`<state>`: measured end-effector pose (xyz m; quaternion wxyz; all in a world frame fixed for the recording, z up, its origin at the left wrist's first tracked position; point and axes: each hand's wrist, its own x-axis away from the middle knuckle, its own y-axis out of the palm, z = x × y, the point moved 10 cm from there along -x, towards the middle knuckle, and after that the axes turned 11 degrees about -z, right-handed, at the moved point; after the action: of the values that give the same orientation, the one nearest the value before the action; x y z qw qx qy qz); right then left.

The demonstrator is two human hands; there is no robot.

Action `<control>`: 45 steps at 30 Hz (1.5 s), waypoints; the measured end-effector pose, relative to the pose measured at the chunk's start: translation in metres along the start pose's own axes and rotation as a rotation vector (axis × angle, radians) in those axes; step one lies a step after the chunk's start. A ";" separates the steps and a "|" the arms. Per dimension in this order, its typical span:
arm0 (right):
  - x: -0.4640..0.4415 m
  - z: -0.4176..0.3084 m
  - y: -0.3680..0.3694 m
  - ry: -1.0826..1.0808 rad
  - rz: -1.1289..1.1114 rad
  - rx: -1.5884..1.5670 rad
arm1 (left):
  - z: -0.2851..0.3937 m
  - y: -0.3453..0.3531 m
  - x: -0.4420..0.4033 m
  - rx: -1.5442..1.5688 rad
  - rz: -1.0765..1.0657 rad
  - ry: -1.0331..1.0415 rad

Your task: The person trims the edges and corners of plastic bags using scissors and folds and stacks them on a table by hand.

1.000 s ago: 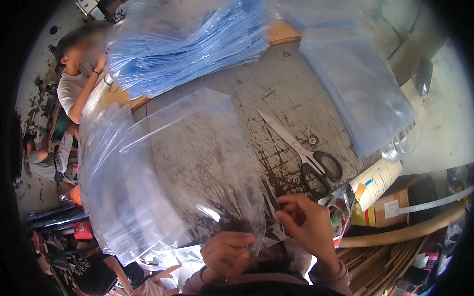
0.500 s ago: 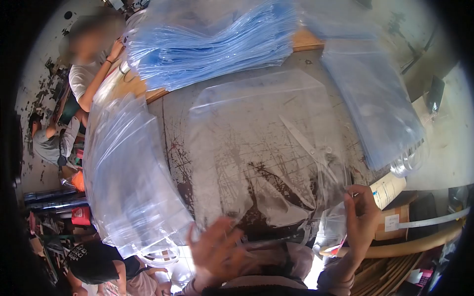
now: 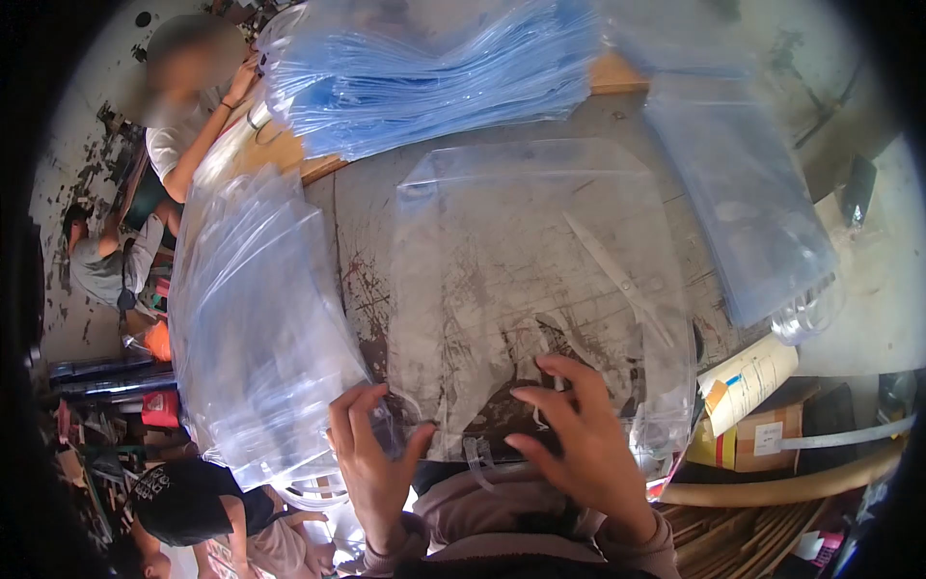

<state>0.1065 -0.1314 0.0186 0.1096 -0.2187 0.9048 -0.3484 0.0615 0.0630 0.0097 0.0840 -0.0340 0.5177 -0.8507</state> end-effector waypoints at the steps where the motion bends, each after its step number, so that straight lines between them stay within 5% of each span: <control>1: -0.002 -0.001 0.010 0.008 -0.029 0.019 | -0.004 0.002 0.000 0.068 -0.008 -0.032; 2: -0.003 -0.001 0.017 0.015 -0.058 0.038 | -0.005 0.007 0.004 0.066 -0.007 -0.038; 4: -0.002 -0.003 0.019 0.004 -0.096 0.064 | -0.017 0.030 0.012 0.574 -0.049 -0.136; 7: 0.000 -0.008 0.022 -0.002 -0.152 0.109 | 0.021 0.008 0.013 0.553 0.114 0.132; 11: 0.003 -0.011 0.031 -0.032 -0.217 0.198 | 0.029 -0.003 0.003 0.115 0.017 0.118; 16: 0.013 -0.012 0.053 -0.009 -0.204 0.570 | 0.023 -0.002 0.003 0.243 -0.004 0.118; 19: 0.021 -0.007 0.052 0.000 -0.172 0.630 | 0.012 -0.008 0.004 0.471 0.047 0.136; 21: 0.025 -0.006 0.047 -0.001 -0.153 0.585 | -0.007 0.008 0.006 1.116 0.012 0.082; 26: 0.030 -0.013 0.033 -0.057 -0.134 0.551 | 0.015 0.016 0.001 1.319 -0.148 0.243; 27: 0.031 -0.009 0.024 -0.034 -0.084 0.348 | 0.013 0.020 0.003 1.322 -0.160 0.260; 33: 0.036 0.012 -0.017 0.116 0.195 -0.274 | 0.026 -0.018 0.012 0.599 0.060 0.395; 35: 0.043 0.019 -0.042 0.060 0.429 -0.562 | 0.017 -0.022 0.014 0.474 0.107 0.316; 37: 0.058 0.053 -0.046 0.295 0.585 -0.947 | 0.007 -0.036 0.017 0.025 0.243 0.197; 41: 0.109 0.036 -0.143 -0.029 1.013 -0.522 | -0.021 -0.039 0.002 -0.151 0.242 -0.066; 45: 0.168 0.000 -0.226 0.005 1.421 0.074 | -0.029 -0.021 -0.006 -0.249 0.114 -0.093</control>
<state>0.0307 -0.3602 0.1644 0.3156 0.4286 0.8165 -0.2235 0.0613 0.0993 0.0153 0.1514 -0.0542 0.6160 -0.7711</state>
